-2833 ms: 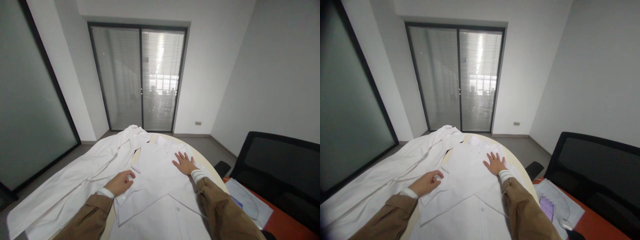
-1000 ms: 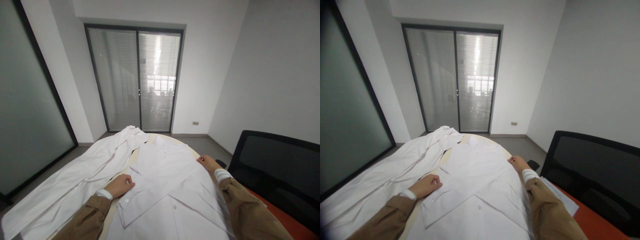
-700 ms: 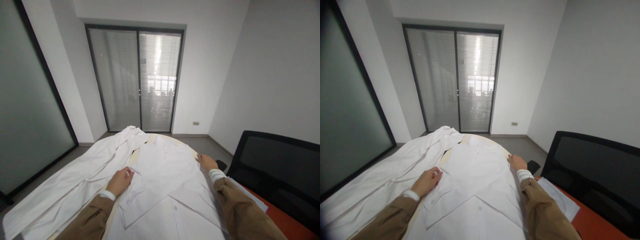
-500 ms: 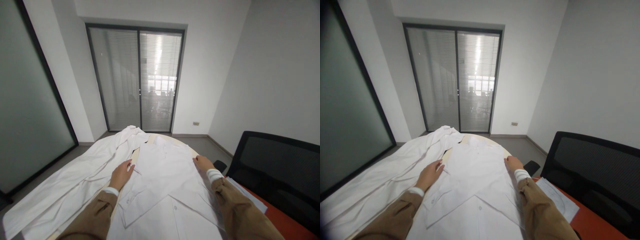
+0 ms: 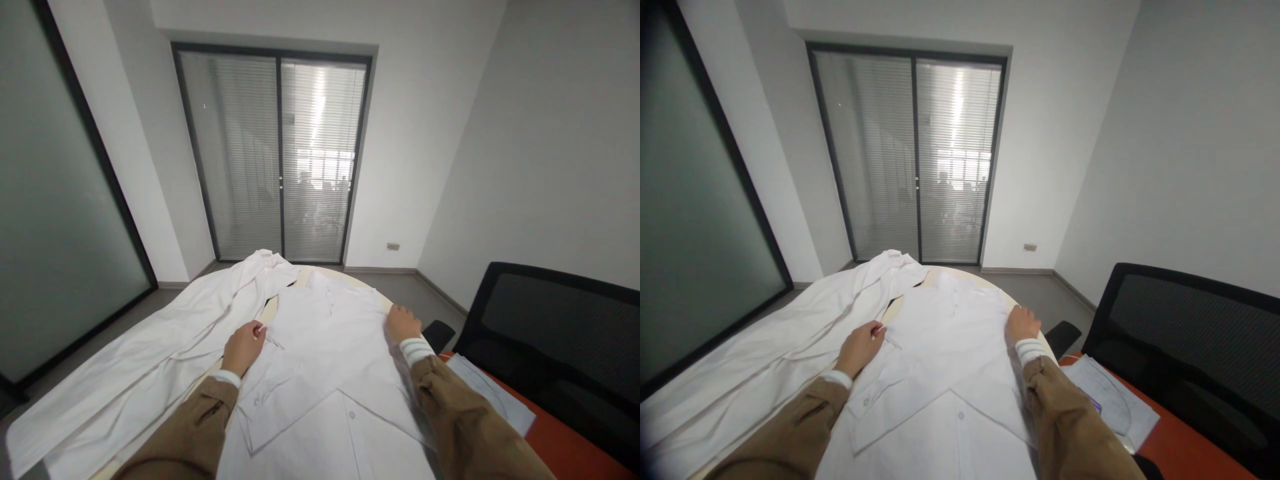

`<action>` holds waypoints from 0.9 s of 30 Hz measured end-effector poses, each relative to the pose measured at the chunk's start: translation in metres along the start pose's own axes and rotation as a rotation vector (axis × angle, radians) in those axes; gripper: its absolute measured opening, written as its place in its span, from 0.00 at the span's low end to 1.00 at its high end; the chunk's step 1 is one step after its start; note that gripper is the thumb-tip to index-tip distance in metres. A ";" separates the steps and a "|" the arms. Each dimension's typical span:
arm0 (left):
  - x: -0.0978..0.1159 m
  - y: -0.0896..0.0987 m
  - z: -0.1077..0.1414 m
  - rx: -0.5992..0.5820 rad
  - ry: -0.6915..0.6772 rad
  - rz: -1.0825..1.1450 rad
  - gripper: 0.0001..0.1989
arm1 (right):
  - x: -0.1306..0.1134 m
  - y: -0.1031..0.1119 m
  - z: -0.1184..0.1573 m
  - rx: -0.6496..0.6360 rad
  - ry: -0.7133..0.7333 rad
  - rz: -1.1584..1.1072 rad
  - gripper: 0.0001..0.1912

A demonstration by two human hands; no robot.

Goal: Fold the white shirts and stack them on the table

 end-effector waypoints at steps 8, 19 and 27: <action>0.008 0.002 0.008 0.015 -0.041 0.042 0.22 | -0.063 -0.036 0.028 -0.198 0.190 -0.058 0.39; 0.006 0.006 0.019 -0.239 0.037 -0.095 0.16 | -0.119 -0.021 0.058 -0.328 0.307 -0.153 0.53; 0.007 -0.001 0.027 -0.328 0.035 0.181 0.23 | -0.169 -0.005 0.098 -0.431 0.397 -0.182 0.58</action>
Point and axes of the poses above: each hand's wrist, its own z-axis away from the middle knuckle, its own y-axis out of the back of the hand, x = y × z, the point moved 8 cm from there along -z, towards the middle knuckle, and after that the axes turned 5 degrees about x, right-handed, at the moved point
